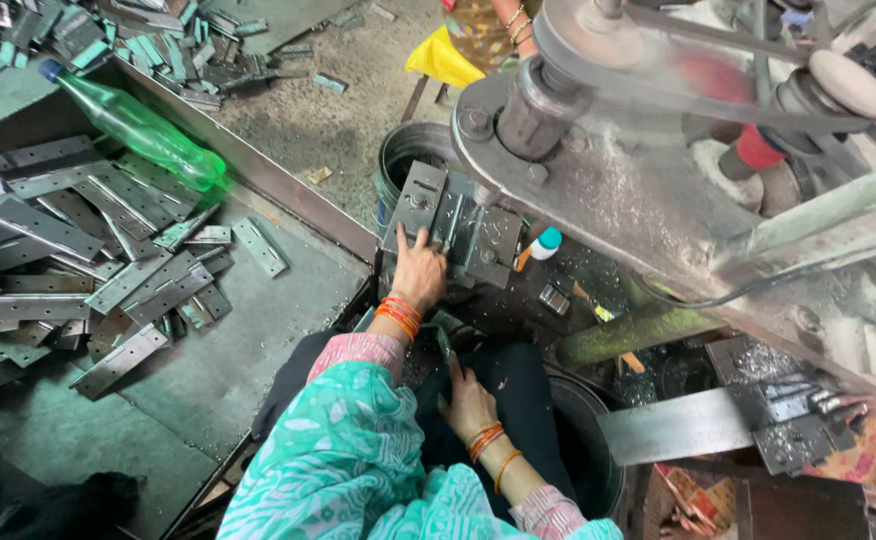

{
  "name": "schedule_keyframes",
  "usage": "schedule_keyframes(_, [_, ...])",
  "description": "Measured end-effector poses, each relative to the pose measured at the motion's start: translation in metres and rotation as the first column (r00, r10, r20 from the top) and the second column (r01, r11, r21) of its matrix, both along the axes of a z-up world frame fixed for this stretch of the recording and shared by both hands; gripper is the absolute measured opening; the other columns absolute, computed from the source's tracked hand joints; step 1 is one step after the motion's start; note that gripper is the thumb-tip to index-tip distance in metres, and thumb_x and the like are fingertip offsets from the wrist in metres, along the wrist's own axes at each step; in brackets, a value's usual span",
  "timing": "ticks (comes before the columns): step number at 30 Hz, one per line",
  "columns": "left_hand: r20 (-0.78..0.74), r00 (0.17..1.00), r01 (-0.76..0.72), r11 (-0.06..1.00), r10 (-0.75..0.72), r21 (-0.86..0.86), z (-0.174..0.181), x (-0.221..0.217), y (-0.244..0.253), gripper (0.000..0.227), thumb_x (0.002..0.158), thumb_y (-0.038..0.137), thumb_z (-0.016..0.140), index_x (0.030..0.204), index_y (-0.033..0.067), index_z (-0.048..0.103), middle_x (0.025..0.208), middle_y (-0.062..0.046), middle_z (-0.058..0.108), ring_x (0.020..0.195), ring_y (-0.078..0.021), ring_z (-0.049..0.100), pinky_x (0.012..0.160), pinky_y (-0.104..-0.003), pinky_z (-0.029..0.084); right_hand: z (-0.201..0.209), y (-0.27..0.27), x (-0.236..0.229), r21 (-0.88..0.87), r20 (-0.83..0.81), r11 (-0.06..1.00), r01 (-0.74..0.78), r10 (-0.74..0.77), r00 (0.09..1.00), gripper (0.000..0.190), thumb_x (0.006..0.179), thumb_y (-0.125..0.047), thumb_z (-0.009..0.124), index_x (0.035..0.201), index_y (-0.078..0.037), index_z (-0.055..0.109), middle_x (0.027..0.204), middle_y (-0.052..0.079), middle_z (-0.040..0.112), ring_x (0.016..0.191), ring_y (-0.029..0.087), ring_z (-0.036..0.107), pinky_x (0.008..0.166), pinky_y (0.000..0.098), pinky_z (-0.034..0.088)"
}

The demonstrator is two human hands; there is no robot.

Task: The person sits on the floor and repeatedly places metal brackets into a manual punching machine, operates the lever to punch holes, and removes the finished pieces. The person handles the brackets one at a time and places them into a nearby bin.

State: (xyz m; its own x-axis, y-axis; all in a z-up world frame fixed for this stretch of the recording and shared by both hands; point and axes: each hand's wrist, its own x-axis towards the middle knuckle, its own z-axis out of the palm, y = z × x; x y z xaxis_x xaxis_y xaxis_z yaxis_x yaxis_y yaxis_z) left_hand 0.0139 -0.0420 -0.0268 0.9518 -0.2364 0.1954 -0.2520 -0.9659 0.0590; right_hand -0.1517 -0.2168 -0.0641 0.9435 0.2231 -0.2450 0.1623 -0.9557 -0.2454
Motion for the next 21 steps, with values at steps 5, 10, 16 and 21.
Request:
schedule_keyframes(5, [0.086, 0.995, -0.036, 0.996, 0.044, -0.082, -0.024, 0.020, -0.003, 0.027, 0.095, 0.024, 0.054, 0.099, 0.0135, 0.079, 0.116, 0.000, 0.070, 0.135, -0.0314, 0.044, 0.117, -0.075, 0.013, 0.083, 0.018, 0.046, -0.013, -0.068, 0.999, -0.050, 0.049, 0.996, 0.058, 0.081, -0.031, 0.076, 0.133, -0.013, 0.057, 0.117, 0.024, 0.068, 0.106, 0.045, 0.067, 0.090, 0.0528, 0.056])
schedule_keyframes(10, [0.164, 0.985, -0.012, 0.980, 0.046, -0.201, -0.037, 0.061, -0.009, 0.027, 0.089, 0.021, 0.056, 0.102, 0.0156, 0.079, 0.116, 0.000, 0.070, 0.133, -0.0327, 0.044, 0.114, -0.076, 0.015, 0.116, 0.031, 0.081, -0.080, -0.090, 0.991, -0.109, 0.101, 0.991, 0.035, 0.080, -0.027, 0.074, 0.108, -0.007, 0.068, 0.104, 0.023, 0.072, 0.100, 0.045, 0.069, 0.088, 0.0529, 0.057])
schedule_keyframes(16, [0.083, 0.996, -0.018, 0.991, 0.029, -0.132, -0.037, 0.069, -0.005, 0.025, 0.086, 0.021, 0.059, 0.100, 0.0161, 0.079, 0.121, 0.003, 0.069, 0.134, -0.0310, 0.044, 0.114, -0.076, 0.016, 0.098, 0.025, 0.066, -0.029, -0.063, 0.996, -0.080, 0.078, 0.995, 0.042, 0.081, -0.025, 0.073, 0.120, -0.009, 0.066, 0.111, 0.020, 0.073, 0.101, 0.043, 0.070, 0.089, 0.0506, 0.058])
schedule_keyframes(21, [0.104, 0.995, 0.014, 0.984, 0.004, -0.180, -0.025, 0.069, 0.000, 0.026, 0.086, 0.020, 0.059, 0.101, 0.0158, 0.079, 0.121, 0.004, 0.069, 0.133, -0.0315, 0.045, 0.114, -0.076, 0.016, 0.065, 0.021, 0.027, -0.013, 0.010, 1.000, 0.015, -0.014, 1.000, 0.066, 0.082, -0.026, 0.074, 0.143, -0.015, 0.051, 0.123, 0.018, 0.066, 0.104, 0.042, 0.068, 0.088, 0.0519, 0.057])
